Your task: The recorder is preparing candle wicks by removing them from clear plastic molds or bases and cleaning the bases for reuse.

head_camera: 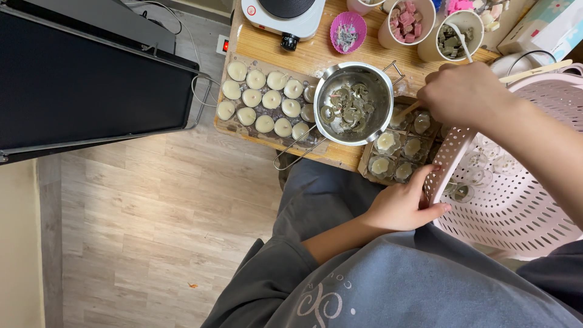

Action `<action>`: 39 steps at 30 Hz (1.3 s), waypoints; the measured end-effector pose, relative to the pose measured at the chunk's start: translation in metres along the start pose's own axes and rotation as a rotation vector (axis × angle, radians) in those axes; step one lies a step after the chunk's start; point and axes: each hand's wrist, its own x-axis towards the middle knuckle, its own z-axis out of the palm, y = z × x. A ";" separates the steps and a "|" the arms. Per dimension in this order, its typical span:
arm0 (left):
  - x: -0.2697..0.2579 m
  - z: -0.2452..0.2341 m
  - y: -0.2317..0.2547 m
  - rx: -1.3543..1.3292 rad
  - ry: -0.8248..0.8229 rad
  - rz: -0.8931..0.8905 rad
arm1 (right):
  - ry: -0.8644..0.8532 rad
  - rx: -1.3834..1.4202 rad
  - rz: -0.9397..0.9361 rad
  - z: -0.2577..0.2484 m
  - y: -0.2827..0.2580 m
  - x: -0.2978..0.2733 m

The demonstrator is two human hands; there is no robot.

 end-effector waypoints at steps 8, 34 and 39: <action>0.001 0.000 0.001 0.020 -0.002 -0.004 | -0.022 0.030 0.036 -0.003 0.002 -0.004; 0.006 -0.008 0.007 0.096 -0.052 -0.018 | 0.590 0.213 0.193 -0.016 0.020 -0.105; 0.010 -0.025 0.019 0.209 -0.086 -0.040 | 0.684 0.772 0.385 0.075 0.029 -0.173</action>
